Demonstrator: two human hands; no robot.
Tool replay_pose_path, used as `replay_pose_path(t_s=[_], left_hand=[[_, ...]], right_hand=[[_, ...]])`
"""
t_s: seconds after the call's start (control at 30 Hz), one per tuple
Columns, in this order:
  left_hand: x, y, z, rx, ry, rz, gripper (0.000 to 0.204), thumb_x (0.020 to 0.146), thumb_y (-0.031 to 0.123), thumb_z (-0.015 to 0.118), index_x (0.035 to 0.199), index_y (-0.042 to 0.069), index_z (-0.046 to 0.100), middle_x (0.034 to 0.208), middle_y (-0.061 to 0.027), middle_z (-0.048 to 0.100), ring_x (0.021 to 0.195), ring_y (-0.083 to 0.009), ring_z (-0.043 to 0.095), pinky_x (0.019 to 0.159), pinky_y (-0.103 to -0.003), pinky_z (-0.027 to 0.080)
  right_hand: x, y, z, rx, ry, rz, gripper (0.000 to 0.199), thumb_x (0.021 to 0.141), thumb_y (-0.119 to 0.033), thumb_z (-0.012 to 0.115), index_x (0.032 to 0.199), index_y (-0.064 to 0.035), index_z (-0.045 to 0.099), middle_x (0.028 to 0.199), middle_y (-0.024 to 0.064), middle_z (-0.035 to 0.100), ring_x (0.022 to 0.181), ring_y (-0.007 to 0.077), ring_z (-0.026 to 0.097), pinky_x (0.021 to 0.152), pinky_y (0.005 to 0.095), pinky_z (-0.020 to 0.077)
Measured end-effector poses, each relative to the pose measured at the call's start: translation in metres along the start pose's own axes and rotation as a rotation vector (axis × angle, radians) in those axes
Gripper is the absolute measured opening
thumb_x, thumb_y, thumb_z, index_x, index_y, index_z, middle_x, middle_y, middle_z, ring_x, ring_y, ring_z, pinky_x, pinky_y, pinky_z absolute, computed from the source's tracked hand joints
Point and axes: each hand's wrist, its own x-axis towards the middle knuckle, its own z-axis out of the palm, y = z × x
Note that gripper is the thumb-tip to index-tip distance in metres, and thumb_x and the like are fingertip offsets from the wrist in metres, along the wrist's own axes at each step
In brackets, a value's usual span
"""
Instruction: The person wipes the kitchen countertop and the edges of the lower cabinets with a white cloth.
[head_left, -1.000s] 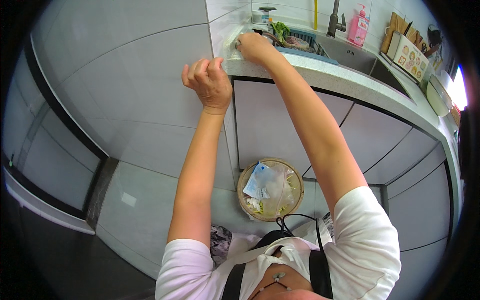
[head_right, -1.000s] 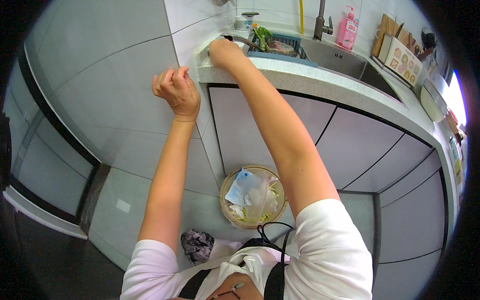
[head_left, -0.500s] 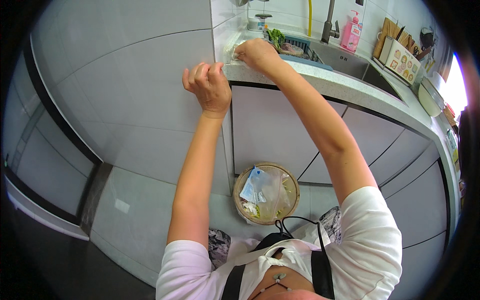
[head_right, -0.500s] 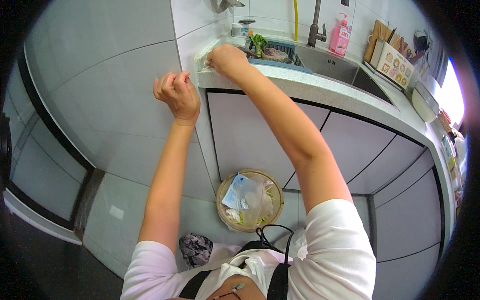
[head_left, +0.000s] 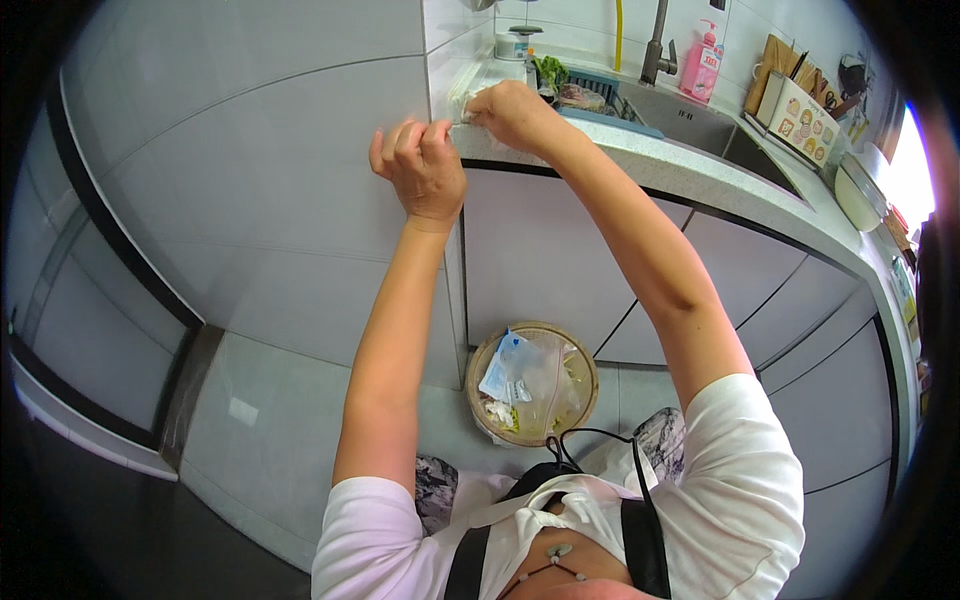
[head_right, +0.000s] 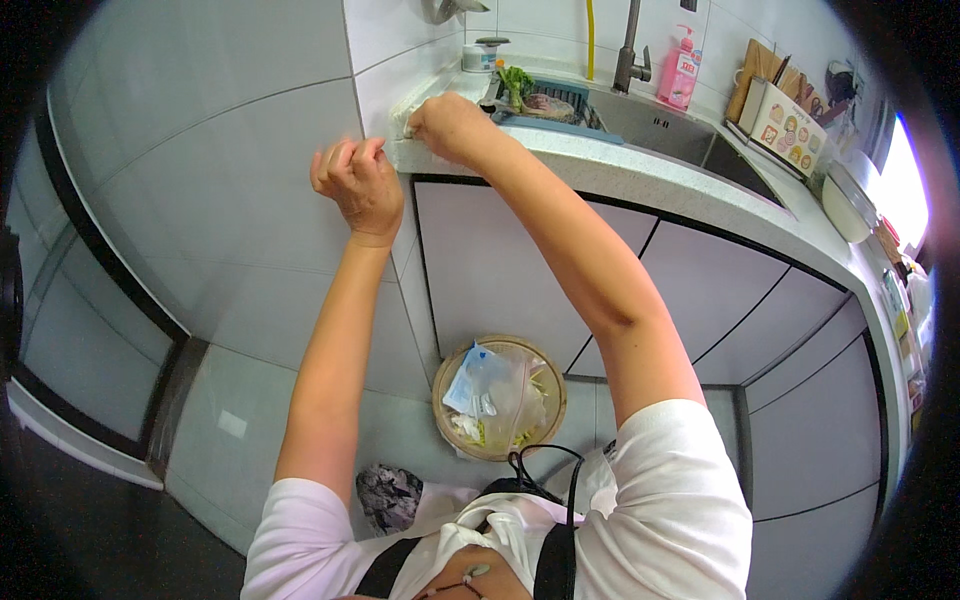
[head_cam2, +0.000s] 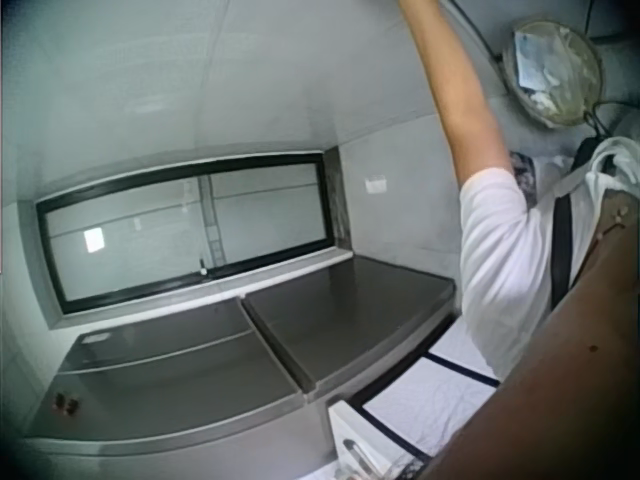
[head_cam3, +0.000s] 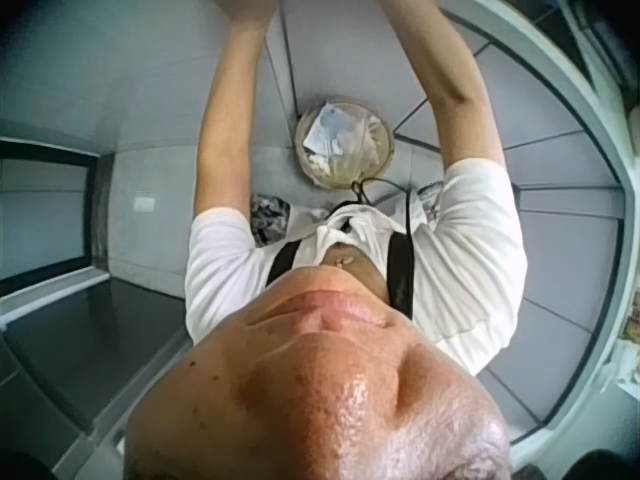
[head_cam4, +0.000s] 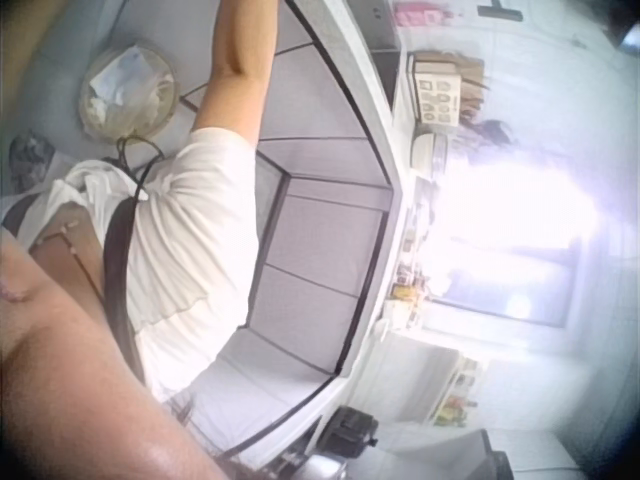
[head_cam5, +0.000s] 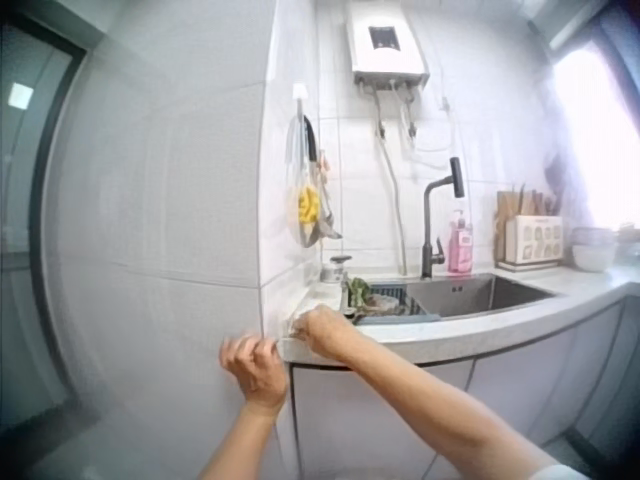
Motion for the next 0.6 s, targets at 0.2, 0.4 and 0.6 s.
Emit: replay_pose_path(t_s=[0.2,0.4,0.6], left_hand=[[0.002,0.001,-0.008,-0.048,-0.007,-0.020,0.032,0.076,0.006,0.065,0.103,0.018,0.054,0.104,-0.0015,0.039,0.109,-0.0208,0.043,0.103,-0.051,0.024],[-0.002,0.002,-0.004,-0.074,-0.010,-0.009,0.025,0.080,0.006,0.058,0.102,0.015,0.055,0.108,-0.0035,0.039,0.109,-0.0224,0.040,0.103,-0.053,0.021],[0.000,0.001,-0.002,-0.079,0.000,-0.003,0.025,0.080,0.006,0.057,0.103,0.015,0.054,0.108,-0.0037,0.039,0.109,-0.0220,0.041,0.103,-0.053,0.022]], right_hand=[[0.011,0.003,0.011,-0.211,0.003,0.143,0.015,0.078,-0.010,0.057,0.088,-0.0095,0.069,0.086,0.0154,0.066,0.083,0.0356,0.064,0.075,0.0429,0.0522],[0.029,0.019,0.016,-0.190,-0.113,0.280,0.018,0.076,-0.009,0.057,0.089,-0.0095,0.071,0.092,0.0152,0.067,0.086,0.0348,0.065,0.076,0.0416,0.0526],[0.003,0.017,0.013,0.111,0.027,0.059,0.016,0.076,-0.008,0.057,0.085,-0.0126,0.069,0.083,0.0181,0.065,0.080,0.0387,0.062,0.071,0.0451,0.0498]])
